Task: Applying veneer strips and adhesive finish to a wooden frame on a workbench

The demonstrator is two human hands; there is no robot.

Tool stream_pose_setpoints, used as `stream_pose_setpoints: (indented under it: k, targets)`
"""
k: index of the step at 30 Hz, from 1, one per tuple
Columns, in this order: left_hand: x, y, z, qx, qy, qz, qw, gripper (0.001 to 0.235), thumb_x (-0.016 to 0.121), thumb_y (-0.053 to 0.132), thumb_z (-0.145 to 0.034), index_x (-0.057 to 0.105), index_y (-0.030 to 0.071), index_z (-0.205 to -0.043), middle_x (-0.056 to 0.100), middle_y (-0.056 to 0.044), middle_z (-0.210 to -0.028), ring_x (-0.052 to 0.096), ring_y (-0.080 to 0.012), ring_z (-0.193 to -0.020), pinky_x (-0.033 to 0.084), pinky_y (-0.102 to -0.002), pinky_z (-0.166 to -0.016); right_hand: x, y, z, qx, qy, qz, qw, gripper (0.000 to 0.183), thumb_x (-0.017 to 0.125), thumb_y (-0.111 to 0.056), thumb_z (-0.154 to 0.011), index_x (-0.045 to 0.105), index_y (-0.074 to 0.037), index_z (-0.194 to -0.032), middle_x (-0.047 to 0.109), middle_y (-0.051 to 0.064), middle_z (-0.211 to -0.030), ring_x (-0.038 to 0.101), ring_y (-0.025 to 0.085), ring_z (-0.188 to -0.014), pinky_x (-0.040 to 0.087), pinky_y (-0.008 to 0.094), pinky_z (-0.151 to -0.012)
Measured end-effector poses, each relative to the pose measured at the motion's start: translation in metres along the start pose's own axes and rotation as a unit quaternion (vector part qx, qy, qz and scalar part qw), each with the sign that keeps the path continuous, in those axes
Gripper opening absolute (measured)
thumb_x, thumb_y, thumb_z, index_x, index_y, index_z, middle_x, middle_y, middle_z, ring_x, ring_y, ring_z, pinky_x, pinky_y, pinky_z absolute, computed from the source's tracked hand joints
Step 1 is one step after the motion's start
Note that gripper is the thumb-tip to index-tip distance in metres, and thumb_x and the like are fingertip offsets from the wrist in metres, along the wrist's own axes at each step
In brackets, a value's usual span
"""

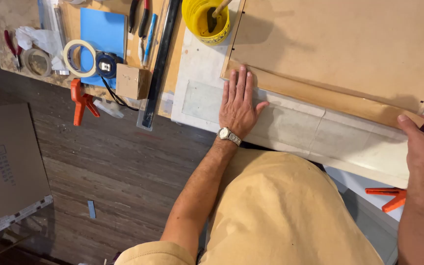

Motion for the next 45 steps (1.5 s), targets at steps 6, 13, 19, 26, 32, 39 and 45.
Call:
stream_pose_setpoints:
  k: [6, 13, 19, 26, 32, 39, 45]
  targets:
    - [0.000, 0.001, 0.002, -0.003, 0.005, -0.012, 1.000, 0.090, 0.023, 0.071, -0.101, 0.036, 0.005, -0.160, 0.029, -0.013, -0.169, 0.030, -0.0331, -0.159, 0.030, -0.047, -0.130, -0.001, 0.004, -0.001, -0.001, -0.006, 0.018, 1.000, 0.030, 0.084, -0.027, -0.111, 0.064, -0.009, -0.125, 0.064, -0.003, -0.108, 0.060, 0.008, -0.096, 0.051, 0.021, -0.086]
    - [0.000, 0.002, 0.003, -0.006, -0.006, -0.014, 1.000, 0.089, 0.028, 0.072, -0.101, 0.036, 0.005, -0.160, 0.028, -0.013, -0.169, 0.030, -0.0337, -0.159, 0.031, -0.047, -0.130, -0.003, 0.007, -0.001, 0.023, -0.016, 0.055, 0.998, 0.030, 0.078, -0.036, -0.115, 0.062, -0.012, -0.125, 0.061, -0.001, -0.104, 0.057, 0.013, -0.091, 0.046, 0.026, -0.085]
    - [0.000, 0.002, 0.003, -0.012, -0.008, -0.019, 1.000, 0.088, 0.028, 0.071, -0.101, 0.035, 0.006, -0.160, 0.029, -0.012, -0.169, 0.030, -0.0336, -0.159, 0.030, -0.047, -0.130, 0.001, 0.024, -0.009, 0.012, -0.040, -0.018, 0.999, 0.027, 0.077, -0.032, -0.113, 0.062, -0.013, -0.127, 0.067, -0.002, -0.114, 0.063, 0.009, -0.102, 0.050, 0.023, -0.095]
    - [0.002, 0.001, 0.004, -0.013, -0.008, -0.012, 1.000, 0.087, 0.024, 0.070, -0.101, 0.035, 0.007, -0.161, 0.028, -0.011, -0.169, 0.029, -0.0326, -0.159, 0.029, -0.048, -0.131, 0.002, 0.025, -0.008, 0.011, -0.034, -0.025, 0.999, 0.028, 0.075, -0.031, -0.112, 0.062, -0.014, -0.130, 0.066, -0.002, -0.116, 0.063, 0.009, -0.106, 0.049, 0.023, -0.100]
    - [0.001, -0.001, 0.004, -0.017, -0.010, -0.013, 1.000, 0.086, 0.025, 0.070, -0.102, 0.034, 0.009, -0.161, 0.028, -0.010, -0.170, 0.029, -0.0308, -0.160, 0.030, -0.047, -0.131, 0.001, 0.031, -0.009, 0.027, -0.021, -0.048, 0.998, 0.029, 0.076, -0.031, -0.109, 0.058, -0.017, -0.127, 0.064, -0.003, -0.118, 0.061, 0.009, -0.112, 0.047, 0.022, -0.107]
    - [0.001, -0.001, 0.004, -0.021, -0.025, -0.028, 0.999, 0.086, 0.024, 0.071, -0.101, 0.034, 0.011, -0.162, 0.028, -0.007, -0.170, 0.028, -0.0279, -0.160, 0.027, -0.045, -0.131, 0.001, 0.022, -0.003, 0.041, -0.024, -0.042, 0.998, 0.027, 0.074, -0.031, -0.109, 0.057, -0.019, -0.127, 0.064, -0.004, -0.118, 0.061, 0.008, -0.113, 0.047, 0.021, -0.108]
    - [0.001, -0.002, 0.004, -0.021, -0.026, -0.025, 0.999, 0.086, 0.024, 0.071, -0.101, 0.034, 0.012, -0.162, 0.027, -0.007, -0.170, 0.029, -0.0271, -0.160, 0.029, -0.046, -0.131, 0.000, 0.031, -0.006, 0.040, -0.020, -0.029, 0.999, 0.027, 0.074, -0.031, -0.110, 0.055, -0.019, -0.124, 0.061, -0.004, -0.116, 0.058, 0.008, -0.111, 0.044, 0.021, -0.107]
Point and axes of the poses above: each hand's wrist, its own z-axis away from the middle knuckle, its own x-axis out of the palm, y = z × x, the point moved 6 cm from there along -z, towards the middle knuckle
